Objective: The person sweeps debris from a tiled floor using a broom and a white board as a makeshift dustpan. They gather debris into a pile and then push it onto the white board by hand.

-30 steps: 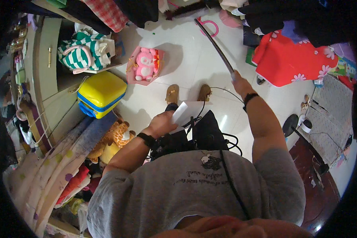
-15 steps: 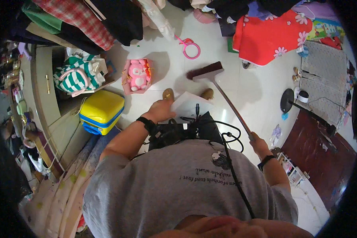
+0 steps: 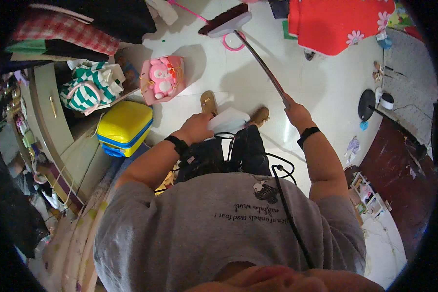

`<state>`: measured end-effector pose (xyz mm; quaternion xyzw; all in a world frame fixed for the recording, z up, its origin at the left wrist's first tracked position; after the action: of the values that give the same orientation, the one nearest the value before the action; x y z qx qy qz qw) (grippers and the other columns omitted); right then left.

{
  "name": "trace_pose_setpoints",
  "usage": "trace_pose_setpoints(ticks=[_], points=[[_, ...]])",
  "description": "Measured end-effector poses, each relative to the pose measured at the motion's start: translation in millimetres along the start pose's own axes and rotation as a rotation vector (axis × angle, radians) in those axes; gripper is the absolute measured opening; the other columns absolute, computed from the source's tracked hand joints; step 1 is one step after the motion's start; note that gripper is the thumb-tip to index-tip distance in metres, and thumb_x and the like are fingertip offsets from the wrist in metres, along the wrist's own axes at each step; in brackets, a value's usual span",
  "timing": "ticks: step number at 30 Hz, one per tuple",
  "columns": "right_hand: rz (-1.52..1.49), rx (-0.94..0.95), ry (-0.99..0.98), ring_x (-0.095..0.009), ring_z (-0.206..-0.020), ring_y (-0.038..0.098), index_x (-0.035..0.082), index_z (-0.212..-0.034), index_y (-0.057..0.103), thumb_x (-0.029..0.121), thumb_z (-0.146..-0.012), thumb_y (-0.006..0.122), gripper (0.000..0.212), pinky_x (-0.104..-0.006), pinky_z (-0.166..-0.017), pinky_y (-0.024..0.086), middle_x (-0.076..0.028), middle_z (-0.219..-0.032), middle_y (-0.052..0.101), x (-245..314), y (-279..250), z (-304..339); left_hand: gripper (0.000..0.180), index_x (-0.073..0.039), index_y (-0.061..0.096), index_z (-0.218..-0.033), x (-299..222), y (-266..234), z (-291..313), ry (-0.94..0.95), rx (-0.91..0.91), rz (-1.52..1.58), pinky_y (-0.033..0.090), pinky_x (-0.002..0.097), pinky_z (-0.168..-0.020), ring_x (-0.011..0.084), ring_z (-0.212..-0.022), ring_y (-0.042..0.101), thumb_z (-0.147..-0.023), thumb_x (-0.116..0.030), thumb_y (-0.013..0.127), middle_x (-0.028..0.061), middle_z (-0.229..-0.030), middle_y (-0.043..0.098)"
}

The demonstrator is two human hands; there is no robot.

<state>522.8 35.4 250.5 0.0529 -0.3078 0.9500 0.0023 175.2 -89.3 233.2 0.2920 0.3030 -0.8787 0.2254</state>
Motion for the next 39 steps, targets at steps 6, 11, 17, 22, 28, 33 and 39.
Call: trace_pose_setpoints(ticks=[6,11,17,22,28,33,39], points=[[0.050,0.121,0.112,-0.041,-0.084,0.062,0.026,-0.136,0.027,0.022,-0.086,0.052,0.056,-0.0513,-0.073,0.048,-0.024,-0.088,0.063,-103,51,75,0.047,-0.001,0.055,-0.108,-1,16,-31,-0.072,0.054,-0.065,0.046,0.0424,-0.086,0.0361,-0.096,0.058,-0.067,-0.023,0.064,0.0210,-0.099,0.060],[0.078,0.275,0.218,-0.041,-0.081,0.062,0.029,-0.138,0.026,0.023,-0.085,0.056,0.062,-0.0505,-0.071,0.049,-0.022,-0.087,0.064,-167,53,191,0.046,-0.003,0.056,-0.108,-32,19,-80,-0.012,0.185,-0.157,0.047,0.0426,-0.086,0.0372,-0.096,0.058,-0.067,-0.021,0.063,0.0214,-0.100,0.060],[-0.327,0.068,0.394,-0.039,-0.084,0.062,0.009,-0.136,0.032,0.024,-0.084,0.060,0.061,-0.0454,-0.069,0.050,-0.022,-0.094,0.064,-221,95,268,0.035,-0.010,0.065,-0.100,-12,49,-188,0.146,0.340,-0.477,0.049,0.0453,-0.082,0.0334,-0.093,0.061,-0.067,-0.022,0.062,0.0147,-0.098,0.064],[-0.459,0.113,0.511,-0.041,-0.095,0.059,0.005,-0.128,0.041,0.029,-0.085,0.059,0.053,-0.0456,-0.077,0.049,-0.024,-0.103,0.061,-229,184,223,0.051,-0.004,0.064,-0.103,53,71,-314,-0.004,0.386,-0.372,0.045,0.0416,-0.089,0.0354,-0.099,0.057,-0.069,-0.041,0.065,0.0209,-0.103,0.060],[-0.712,0.245,0.661,-0.033,-0.093,0.060,0.006,-0.129,0.038,0.018,-0.080,0.064,0.057,-0.0403,-0.079,0.047,-0.017,-0.104,0.060,-249,271,198,0.060,-0.001,0.063,-0.104,118,94,-462,-0.083,0.275,-0.418,0.044,0.0401,-0.090,0.0343,-0.103,0.056,-0.068,-0.048,0.068,0.0224,-0.108,0.058],[-0.855,0.351,0.761,-0.023,-0.100,0.055,0.006,-0.133,0.035,0.006,-0.078,0.064,0.062,-0.0336,-0.085,0.044,-0.013,-0.113,0.055,-246,287,179,0.067,-0.002,0.057,-0.120,152,120,-540,-0.033,0.326,-0.568,0.033,0.0369,-0.104,0.0314,-0.126,0.037,-0.071,-0.048,0.064,0.0190,-0.131,0.047],[-1.013,0.329,0.817,-0.015,-0.067,0.052,0.008,-0.116,0.041,0.013,-0.076,0.069,0.049,-0.0309,-0.058,0.044,-0.004,-0.079,0.054,-252,306,165,0.065,-0.009,0.060,-0.118,217,146,-588,-0.073,0.172,-0.491,0.033,0.0377,-0.103,0.0343,-0.124,0.036,-0.069,-0.051,0.064,0.0157,-0.127,0.052]])
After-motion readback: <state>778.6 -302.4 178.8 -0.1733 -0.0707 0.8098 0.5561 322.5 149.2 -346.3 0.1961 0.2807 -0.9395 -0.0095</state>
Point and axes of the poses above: each hand's wrist, its own z-axis away from the middle knuckle, its own y-axis out of the palm, x = y × z, the point moved 2 cm from there along -z, towards the middle knuckle
